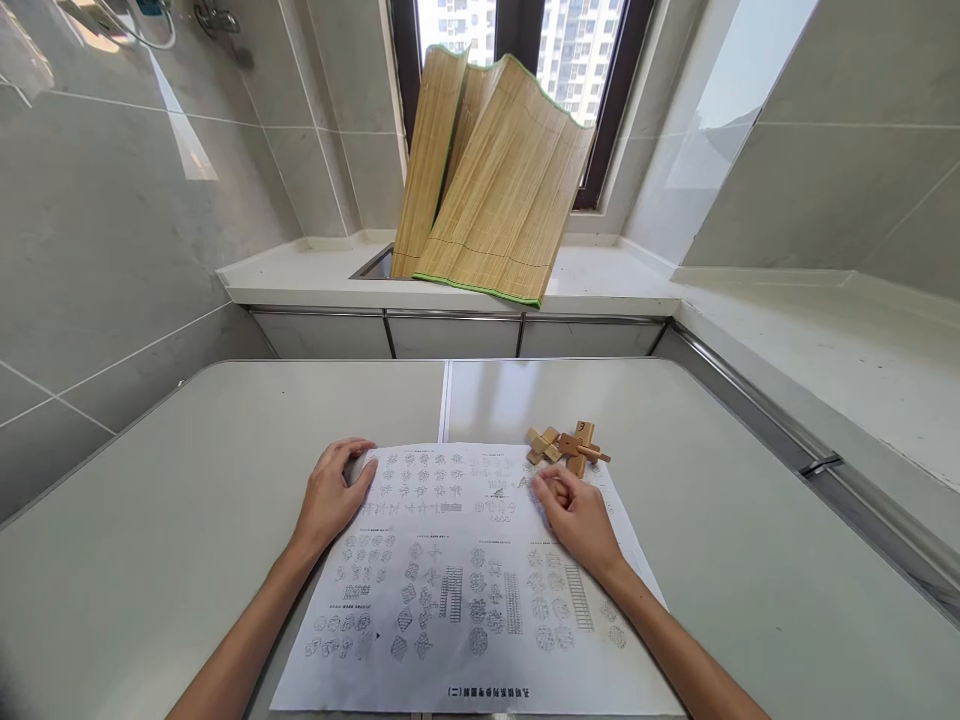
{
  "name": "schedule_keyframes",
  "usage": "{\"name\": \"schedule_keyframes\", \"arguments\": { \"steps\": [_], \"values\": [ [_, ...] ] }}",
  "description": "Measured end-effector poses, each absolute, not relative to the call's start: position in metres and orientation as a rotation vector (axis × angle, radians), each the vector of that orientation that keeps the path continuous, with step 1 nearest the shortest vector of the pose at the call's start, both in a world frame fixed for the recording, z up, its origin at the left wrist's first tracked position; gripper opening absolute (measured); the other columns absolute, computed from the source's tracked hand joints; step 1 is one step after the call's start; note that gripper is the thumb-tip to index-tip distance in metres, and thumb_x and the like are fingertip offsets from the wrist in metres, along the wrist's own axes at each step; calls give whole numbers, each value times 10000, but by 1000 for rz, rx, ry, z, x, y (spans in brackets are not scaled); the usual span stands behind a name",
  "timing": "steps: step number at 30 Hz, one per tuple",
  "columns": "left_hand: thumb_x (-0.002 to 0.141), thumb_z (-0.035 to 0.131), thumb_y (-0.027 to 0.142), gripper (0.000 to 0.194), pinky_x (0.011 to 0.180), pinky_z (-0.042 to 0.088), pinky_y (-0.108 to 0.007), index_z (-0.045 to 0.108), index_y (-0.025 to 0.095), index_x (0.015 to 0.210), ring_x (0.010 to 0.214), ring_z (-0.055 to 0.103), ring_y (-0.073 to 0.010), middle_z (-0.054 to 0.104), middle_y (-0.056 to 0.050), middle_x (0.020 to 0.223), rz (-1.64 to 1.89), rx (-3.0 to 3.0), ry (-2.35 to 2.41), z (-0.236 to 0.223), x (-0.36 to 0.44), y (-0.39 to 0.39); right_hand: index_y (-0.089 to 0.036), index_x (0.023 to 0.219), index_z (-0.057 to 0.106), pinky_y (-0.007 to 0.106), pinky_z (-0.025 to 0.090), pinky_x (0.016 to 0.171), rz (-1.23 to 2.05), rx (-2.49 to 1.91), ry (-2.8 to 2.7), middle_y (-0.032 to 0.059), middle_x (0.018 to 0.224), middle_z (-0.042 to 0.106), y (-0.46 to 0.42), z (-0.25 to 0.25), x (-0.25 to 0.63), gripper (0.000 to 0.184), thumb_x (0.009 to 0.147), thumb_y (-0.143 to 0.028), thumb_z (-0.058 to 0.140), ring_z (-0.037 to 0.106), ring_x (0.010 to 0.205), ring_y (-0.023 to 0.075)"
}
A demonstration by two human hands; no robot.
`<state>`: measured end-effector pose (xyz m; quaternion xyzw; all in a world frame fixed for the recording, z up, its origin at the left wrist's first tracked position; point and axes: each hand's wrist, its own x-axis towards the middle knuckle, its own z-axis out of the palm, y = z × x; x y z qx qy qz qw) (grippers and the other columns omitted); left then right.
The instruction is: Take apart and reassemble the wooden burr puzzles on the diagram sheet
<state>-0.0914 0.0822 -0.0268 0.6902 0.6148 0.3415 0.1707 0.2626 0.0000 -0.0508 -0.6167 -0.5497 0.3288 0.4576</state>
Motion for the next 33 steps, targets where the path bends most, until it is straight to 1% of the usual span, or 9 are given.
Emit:
{"name": "schedule_keyframes", "arguments": {
  "steps": [5,8,12,17,22,25,30,31,33],
  "values": [
    [931,566,424,319,1021,531,-458,704,240,1153,1181,631,-299,644,-85,1299,990,1911,1770,-26,-91,81,-213,802,589,185,223,321,1244,-1188,-860,-83,484,455,9,-42,279,507,937,-701,604,267,328,55],
    [926,566,422,318,1018,534,-453,705,236,1144,1174,633,-299,644,-88,1283,1001,1897,1772,-26,-91,80,-205,763,563,150,184,264,1530,-920,-680,-88,511,434,13,-40,291,540,906,-723,627,195,314,32],
    [933,560,425,317,1027,528,-451,703,232,1140,1176,633,-297,648,-93,1275,1012,1892,1763,-26,-91,79,-229,733,477,135,169,255,1553,-854,-725,-113,532,352,15,-42,302,523,936,-697,592,95,352,37],
    [943,553,424,309,1008,534,-443,701,234,1136,1169,633,-290,651,-88,1264,1021,1887,1759,-25,-91,78,-268,681,354,154,78,255,1489,-920,-806,-133,523,257,17,-40,308,509,965,-640,555,-7,384,49],
    [944,546,408,291,1003,527,-458,700,228,1114,1172,620,-302,655,-99,1252,1056,1892,1766,-20,-89,77,-282,670,298,164,100,236,1409,-988,-852,-132,500,269,17,-36,308,491,944,-578,578,28,349,51],
    [956,538,393,271,983,530,-468,697,236,1110,1249,563,-329,655,-103,1267,1095,1923,1770,-12,-83,71,-275,697,329,171,146,236,1331,-1009,-843,-117,495,347,13,-32,302,465,969,-588,541,110,318,58],
    [993,557,432,258,654,573,-327,687,268,1143,1280,566,-334,649,-91,1324,1111,2008,1515,5,-48,47,-259,687,376,201,155,291,1313,-1002,-891,-83,425,442,-2,-25,281,468,1004,-567,527,213,289,69],
    [994,572,440,263,693,587,-338,683,275,1166,1256,590,-326,652,-86,1337,1059,2008,1427,9,-38,41,-258,665,373,211,147,303,1360,-991,-923,-84,399,418,-5,-23,277,484,1008,-567,520,211,283,71],
    [966,646,432,319,914,591,-426,653,289,1251,1215,630,-310,654,-79,1373,927,2008,1224,13,-18,32,-261,637,352,223,131,321,1591,-896,-1054,-89,368,374,-12,-22,268,513,1012,-592,464,192,281,74]
  ]
}}
